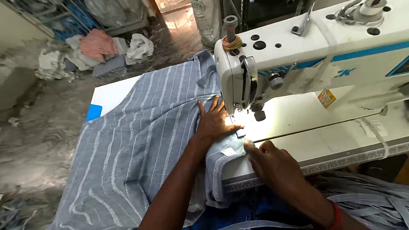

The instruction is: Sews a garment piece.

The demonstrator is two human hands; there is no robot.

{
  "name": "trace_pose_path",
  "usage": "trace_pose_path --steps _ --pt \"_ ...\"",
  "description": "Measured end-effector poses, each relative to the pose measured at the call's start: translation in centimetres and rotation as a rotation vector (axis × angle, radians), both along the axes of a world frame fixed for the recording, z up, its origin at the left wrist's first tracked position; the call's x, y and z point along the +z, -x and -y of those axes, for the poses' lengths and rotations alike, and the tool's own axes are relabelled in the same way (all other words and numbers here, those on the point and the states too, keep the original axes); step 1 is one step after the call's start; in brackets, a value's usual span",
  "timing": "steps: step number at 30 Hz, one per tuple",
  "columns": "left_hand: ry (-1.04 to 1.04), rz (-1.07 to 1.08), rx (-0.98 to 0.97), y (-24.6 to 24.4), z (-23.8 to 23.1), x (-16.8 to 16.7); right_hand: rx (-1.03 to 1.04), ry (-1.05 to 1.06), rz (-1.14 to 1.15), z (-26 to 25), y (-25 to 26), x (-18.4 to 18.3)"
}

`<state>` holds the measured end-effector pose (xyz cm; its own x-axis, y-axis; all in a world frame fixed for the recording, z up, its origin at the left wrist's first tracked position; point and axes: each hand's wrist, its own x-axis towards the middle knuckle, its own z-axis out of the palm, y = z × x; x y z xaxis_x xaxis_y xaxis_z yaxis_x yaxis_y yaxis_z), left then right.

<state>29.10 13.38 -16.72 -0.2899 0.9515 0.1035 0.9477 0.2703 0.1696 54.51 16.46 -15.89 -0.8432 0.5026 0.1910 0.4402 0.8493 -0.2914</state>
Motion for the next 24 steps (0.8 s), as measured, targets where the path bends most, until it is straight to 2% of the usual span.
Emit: trace_pose_path --steps 3,5,7,9,11,13,15,17,19,21,22,24 --pt "0.090 0.033 0.117 -0.2 1.0 2.2 -0.001 -0.005 0.041 -0.8 1.0 0.6" --pt "0.103 0.042 0.351 -2.1 4.7 5.0 0.013 0.020 0.093 -1.4 1.3 1.1" --pt "0.118 0.086 0.664 -3.4 10.5 6.6 0.026 0.020 0.112 -1.7 1.4 1.1" --pt "0.092 0.115 0.863 -2.2 17.3 4.2 0.027 0.008 0.121 -1.7 1.6 1.1" --pt "0.062 0.015 0.930 0.6 23.5 0.3 0.045 -0.023 0.116 -1.5 1.9 1.0" --pt "0.069 -0.043 0.918 3.8 28.1 -0.7 0.093 -0.065 0.077 -1.1 2.5 0.6" --pt "0.127 0.006 0.895 4.9 30.5 0.6 0.144 -0.078 0.056 -0.4 3.1 0.4" --pt "0.124 0.026 0.772 2.2 29.5 3.0 0.141 -0.071 0.060 0.1 3.8 0.4" --pt "0.004 0.066 0.446 -3.1 26.4 4.2 0.112 0.020 0.080 -0.2 4.3 0.7" --pt "-0.073 0.223 0.118 -7.7 22.3 3.2 0.065 0.291 0.046 -0.9 4.4 1.2" --pt "-0.046 0.240 0.041 -8.7 20.2 2.2 0.039 0.516 0.051 -1.5 4.3 2.1" --pt "-0.001 0.134 0.084 -7.8 16.3 -0.1 -0.001 1.063 0.035 -2.3 3.8 4.5"
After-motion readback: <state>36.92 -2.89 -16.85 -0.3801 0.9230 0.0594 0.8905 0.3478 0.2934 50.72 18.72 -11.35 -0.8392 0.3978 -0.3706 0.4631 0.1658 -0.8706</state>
